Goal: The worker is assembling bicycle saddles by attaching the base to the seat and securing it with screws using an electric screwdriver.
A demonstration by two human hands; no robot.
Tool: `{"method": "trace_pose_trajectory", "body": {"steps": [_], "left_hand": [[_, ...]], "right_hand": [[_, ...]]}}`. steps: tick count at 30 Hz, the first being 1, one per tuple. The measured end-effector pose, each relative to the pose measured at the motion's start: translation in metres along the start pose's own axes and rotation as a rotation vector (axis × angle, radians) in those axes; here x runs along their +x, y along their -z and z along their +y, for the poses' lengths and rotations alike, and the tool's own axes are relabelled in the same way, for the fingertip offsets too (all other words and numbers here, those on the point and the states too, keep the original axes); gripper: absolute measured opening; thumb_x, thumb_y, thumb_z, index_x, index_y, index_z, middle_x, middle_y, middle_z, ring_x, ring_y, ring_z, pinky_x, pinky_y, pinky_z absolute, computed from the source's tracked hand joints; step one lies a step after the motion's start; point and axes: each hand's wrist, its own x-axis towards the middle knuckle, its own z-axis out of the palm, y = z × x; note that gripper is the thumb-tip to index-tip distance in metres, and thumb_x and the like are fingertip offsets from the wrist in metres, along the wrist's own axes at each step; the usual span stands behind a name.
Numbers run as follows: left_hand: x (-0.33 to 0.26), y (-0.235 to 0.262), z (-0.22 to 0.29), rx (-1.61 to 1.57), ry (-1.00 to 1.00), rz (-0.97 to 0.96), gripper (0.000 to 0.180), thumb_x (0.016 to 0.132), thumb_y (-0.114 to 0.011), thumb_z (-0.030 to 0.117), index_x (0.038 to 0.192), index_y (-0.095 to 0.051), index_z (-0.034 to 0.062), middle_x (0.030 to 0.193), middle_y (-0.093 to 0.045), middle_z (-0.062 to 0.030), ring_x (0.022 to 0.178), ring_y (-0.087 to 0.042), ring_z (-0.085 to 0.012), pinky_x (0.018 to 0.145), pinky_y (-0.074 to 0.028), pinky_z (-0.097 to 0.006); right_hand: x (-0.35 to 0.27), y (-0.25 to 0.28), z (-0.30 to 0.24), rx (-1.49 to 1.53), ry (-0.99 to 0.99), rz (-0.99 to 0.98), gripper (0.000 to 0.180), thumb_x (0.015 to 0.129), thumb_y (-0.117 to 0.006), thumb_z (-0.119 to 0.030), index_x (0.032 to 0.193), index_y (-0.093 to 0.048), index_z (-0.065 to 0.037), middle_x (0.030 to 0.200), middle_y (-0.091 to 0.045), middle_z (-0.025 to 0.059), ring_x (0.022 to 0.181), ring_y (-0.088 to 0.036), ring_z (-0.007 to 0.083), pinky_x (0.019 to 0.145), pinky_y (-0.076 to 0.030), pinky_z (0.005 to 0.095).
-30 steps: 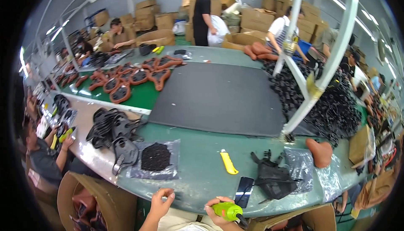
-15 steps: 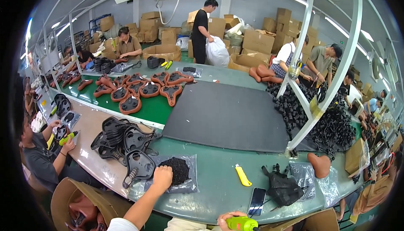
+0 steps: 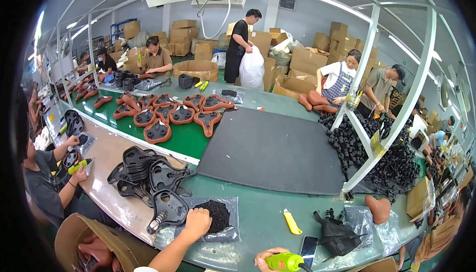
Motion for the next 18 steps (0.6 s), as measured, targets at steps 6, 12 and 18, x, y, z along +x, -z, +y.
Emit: {"method": "trace_pose_trajectory", "body": {"steps": [6,12,18], "left_hand": [[-0.003,-0.022,-0.004,0.037,-0.107,-0.058,0.014,0.086,-0.065,0.015,0.094,-0.070,0.0056,0.095,-0.074,-0.0135,0.093,-0.071,-0.0309,0.084,-0.050,-0.044],[0.000,-0.019,0.001,0.068,-0.106,-0.025,0.017,0.089,-0.068,0.022,0.093,-0.070,0.0055,0.093,-0.073,-0.0121,0.091,-0.071,-0.0303,0.084,-0.049,-0.045],[0.004,-0.017,0.001,0.050,-0.085,-0.070,0.028,0.096,-0.069,0.036,0.091,-0.072,0.0085,0.092,-0.075,-0.0097,0.091,-0.072,-0.0286,0.084,-0.050,-0.044]], "right_hand": [[0.000,0.009,0.017,-0.339,0.091,-0.070,0.054,0.092,-0.071,0.011,0.135,-0.043,-0.008,0.093,-0.064,0.0096,0.076,-0.067,0.0224,0.071,-0.059,0.0393],[0.006,0.001,-0.001,-0.284,0.028,-0.064,0.055,0.091,-0.071,0.012,0.134,-0.043,-0.006,0.089,-0.065,0.0097,0.075,-0.067,0.0204,0.070,-0.059,0.0368],[0.010,-0.001,0.000,-0.221,0.017,-0.019,0.054,0.090,-0.072,0.012,0.132,-0.044,-0.006,0.088,-0.066,0.0100,0.077,-0.068,0.0201,0.070,-0.059,0.0367]]}}
